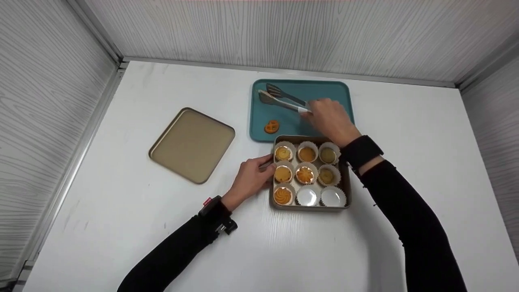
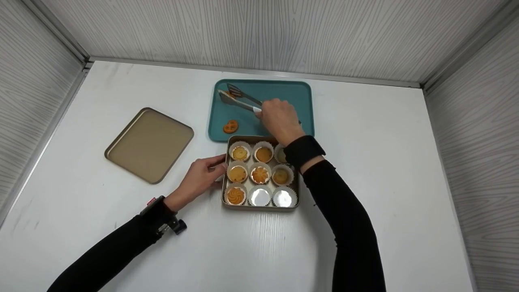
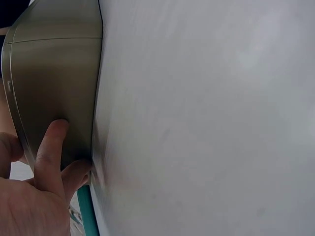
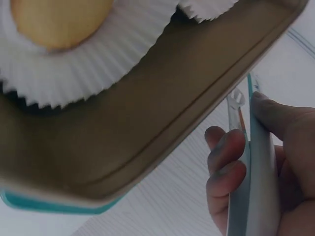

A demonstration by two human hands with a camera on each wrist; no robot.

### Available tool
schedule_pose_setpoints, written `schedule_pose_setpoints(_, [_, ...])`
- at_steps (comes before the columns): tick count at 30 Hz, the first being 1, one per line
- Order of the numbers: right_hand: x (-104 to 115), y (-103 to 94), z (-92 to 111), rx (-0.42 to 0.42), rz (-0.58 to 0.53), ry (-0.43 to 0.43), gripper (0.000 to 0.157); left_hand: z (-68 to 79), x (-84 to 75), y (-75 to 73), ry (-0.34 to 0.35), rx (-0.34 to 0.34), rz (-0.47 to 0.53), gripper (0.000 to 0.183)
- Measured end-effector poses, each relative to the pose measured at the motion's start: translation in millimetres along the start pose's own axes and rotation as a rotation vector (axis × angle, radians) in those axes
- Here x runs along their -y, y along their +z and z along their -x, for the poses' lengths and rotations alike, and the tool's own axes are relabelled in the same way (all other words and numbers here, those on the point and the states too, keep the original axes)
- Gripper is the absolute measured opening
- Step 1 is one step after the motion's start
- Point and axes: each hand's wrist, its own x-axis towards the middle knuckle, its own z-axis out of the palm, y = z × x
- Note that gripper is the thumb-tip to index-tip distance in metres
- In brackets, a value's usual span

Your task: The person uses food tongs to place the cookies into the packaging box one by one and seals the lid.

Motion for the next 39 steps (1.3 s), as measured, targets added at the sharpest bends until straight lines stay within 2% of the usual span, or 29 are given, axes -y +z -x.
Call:
schedule_pose_setpoints(4, [-4, -4.3, 7, 0.008, -0.010, -0.002, 0.031, 0.5, -1.2, 0.0, -0.004, 0.002, 0.001, 0.047])
schedule_pose_setpoints(12, [-5, -22.1, 22, 0.062, 0.045, 0.014, 0.033, 0.6, -1.3, -0.2, 0.000, -0.001, -0.016, 0.047])
schedule_pose_setpoints(17, [-14, -28.4, 33, 0.064, 0.048, 0.018, 0.031, -0.6, -0.5, -0.4, -0.015, 0.005, -0.004, 0.047])
schedule_pose_setpoints(24, [-27, -35.4, 54, 0.063, 0.030, 0.039, 0.028, -0.1, -1.5, -0.5, -0.003, 0.010, 0.003, 0.048])
schedule_pose_setpoints(32, [-39, -36.4, 81, 0.062, 0.029, 0.059, 0.023, 0.1, -1.7, -0.9, -0.013, 0.010, 0.023, 0.048])
schedule_pose_setpoints(39, [-41, -27.3, 91, 0.031, 0.055, 0.039, 0.026, -0.9, 0.6, 0.5, 0.009, -0.003, -0.006, 0.047])
